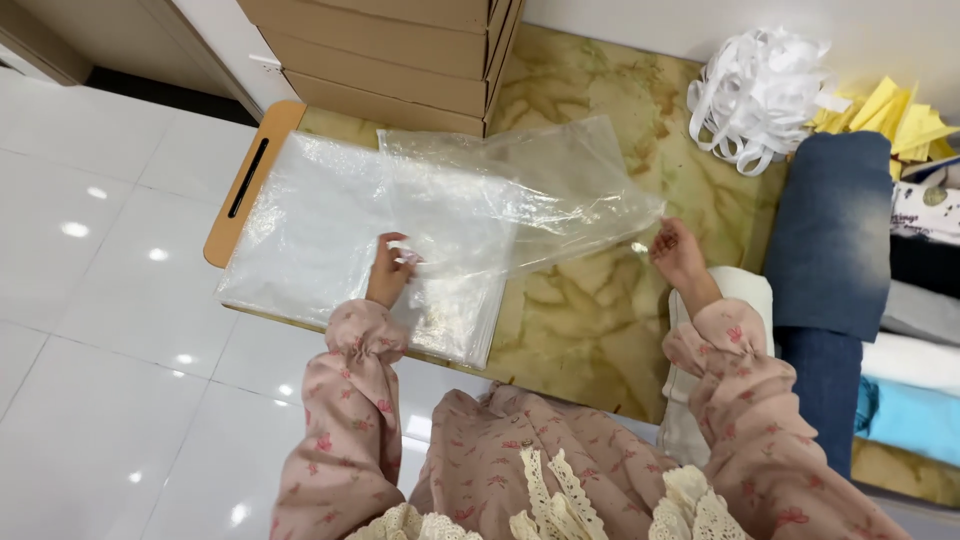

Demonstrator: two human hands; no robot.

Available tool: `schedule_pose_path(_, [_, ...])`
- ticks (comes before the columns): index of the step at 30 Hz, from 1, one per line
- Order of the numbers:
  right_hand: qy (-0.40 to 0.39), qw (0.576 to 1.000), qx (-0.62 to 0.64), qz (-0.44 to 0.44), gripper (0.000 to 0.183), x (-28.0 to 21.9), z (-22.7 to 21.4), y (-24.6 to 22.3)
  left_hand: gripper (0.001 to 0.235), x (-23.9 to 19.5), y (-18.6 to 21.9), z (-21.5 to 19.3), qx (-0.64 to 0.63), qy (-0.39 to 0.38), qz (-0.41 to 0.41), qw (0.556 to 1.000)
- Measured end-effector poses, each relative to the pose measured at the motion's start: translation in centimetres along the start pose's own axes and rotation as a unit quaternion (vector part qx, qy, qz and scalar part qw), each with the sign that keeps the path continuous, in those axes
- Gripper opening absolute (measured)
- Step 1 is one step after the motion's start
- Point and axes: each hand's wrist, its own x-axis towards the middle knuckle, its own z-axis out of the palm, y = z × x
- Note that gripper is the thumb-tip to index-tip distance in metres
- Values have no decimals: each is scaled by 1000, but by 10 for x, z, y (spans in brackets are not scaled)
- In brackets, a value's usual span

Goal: The person removes a pair of white pants from a plastic bag, folds them, and places them on a table. They then unfold the pants, place them on a hanger, and hang them on a clothing rack.

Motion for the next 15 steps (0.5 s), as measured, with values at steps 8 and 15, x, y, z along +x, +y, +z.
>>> schedule_pose_path(8, [-118, 988, -41, 91, 25, -2, -24, -11, 50, 27, -92, 0, 39, 163, -292, 942])
schedule_pose_path(15, [-104, 979, -176, -5, 23, 85, -85, 18, 34, -16, -87, 26, 184, 201, -263, 925])
